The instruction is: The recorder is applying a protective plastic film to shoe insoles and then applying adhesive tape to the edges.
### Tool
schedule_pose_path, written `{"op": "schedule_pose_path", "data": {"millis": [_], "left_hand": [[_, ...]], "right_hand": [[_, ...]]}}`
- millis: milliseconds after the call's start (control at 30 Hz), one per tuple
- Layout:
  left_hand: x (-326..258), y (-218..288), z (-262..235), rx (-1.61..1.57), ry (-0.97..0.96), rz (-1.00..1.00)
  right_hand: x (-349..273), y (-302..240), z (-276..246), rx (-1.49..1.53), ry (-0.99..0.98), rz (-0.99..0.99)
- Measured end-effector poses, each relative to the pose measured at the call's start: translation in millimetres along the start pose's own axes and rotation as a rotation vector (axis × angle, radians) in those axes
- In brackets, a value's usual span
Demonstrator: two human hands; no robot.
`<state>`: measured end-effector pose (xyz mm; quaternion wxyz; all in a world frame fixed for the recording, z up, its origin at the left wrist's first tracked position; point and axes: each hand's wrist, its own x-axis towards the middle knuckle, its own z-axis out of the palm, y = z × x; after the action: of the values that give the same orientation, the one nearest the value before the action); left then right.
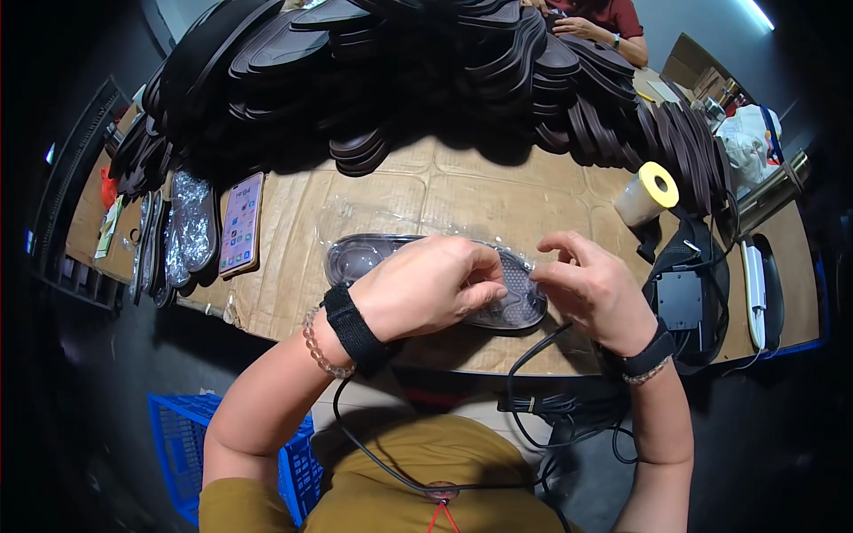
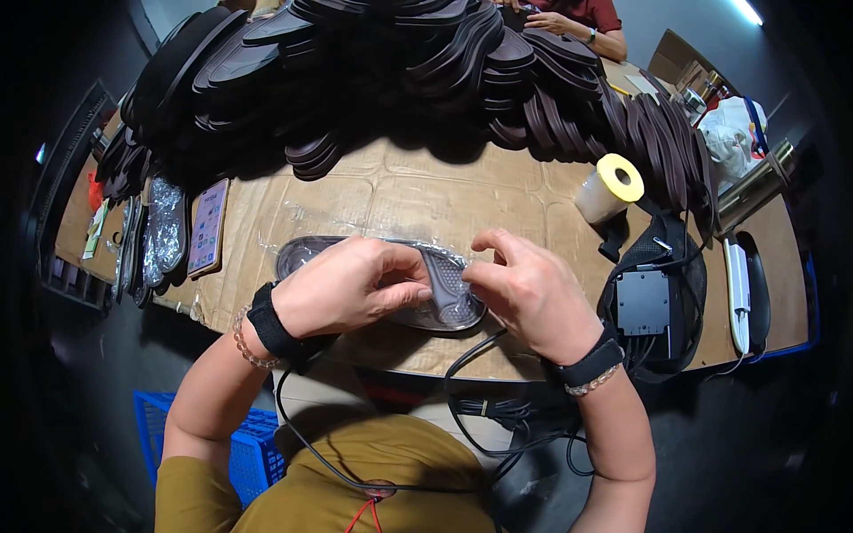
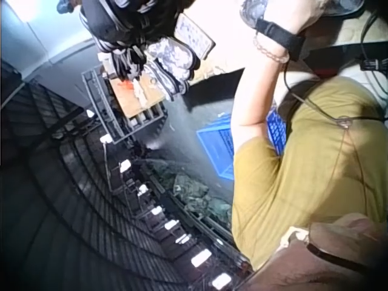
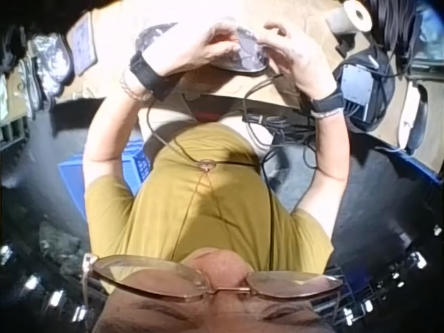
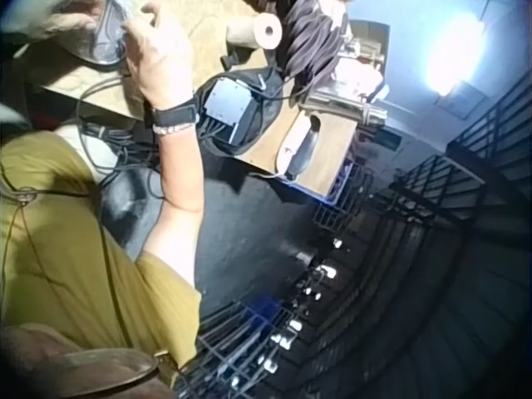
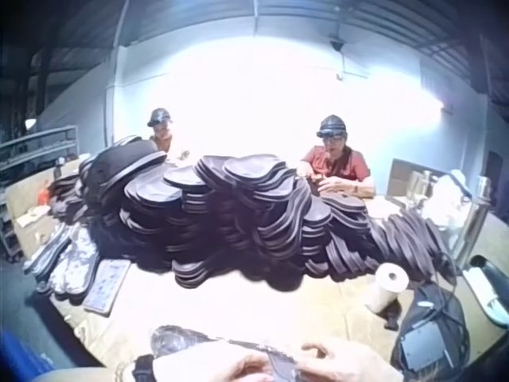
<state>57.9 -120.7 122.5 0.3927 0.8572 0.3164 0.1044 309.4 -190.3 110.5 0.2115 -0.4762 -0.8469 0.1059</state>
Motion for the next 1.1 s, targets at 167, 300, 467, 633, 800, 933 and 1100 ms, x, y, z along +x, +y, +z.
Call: {"op": "schedule_pose_path", "data": {"millis": [167,300,467,633,800,933,1100], "left_hand": [[3.3,0.0,-3.9,-0.001,-0.008,0.009],[4.0,-0.8,-5.3,0.025,-0.018,-0.011],[8.7,-3.5,-4.8,-0.03,-0.048,-0.006],[10.2,-6.3,-5.3,-0.048,-0.065,-0.007],[9.2,-4.3,-7.6,-0.029,-0.063,-0.01],[7.7,-3.6,-10.8,-0.063,-0.112,-0.029],[7.0,-11.2,-11.1,-0.042,-0.129,0.029]], "right_hand": [[-2.0,-2.1,0.9,0.003,0.137,-0.009],[0.8,-24.5,2.6,-0.05,0.267,-0.06],[0.8,-46.9,18.0,-0.246,0.154,-0.086],[1.8,-53.4,28.9,-0.292,0.169,-0.065],[3.2,-49.9,35.2,-0.222,0.232,-0.077],[0.2,-48.4,24.4,-0.077,0.28,-0.009],[-3.2,-37.1,14.6,-0.036,0.36,0.05]]}}
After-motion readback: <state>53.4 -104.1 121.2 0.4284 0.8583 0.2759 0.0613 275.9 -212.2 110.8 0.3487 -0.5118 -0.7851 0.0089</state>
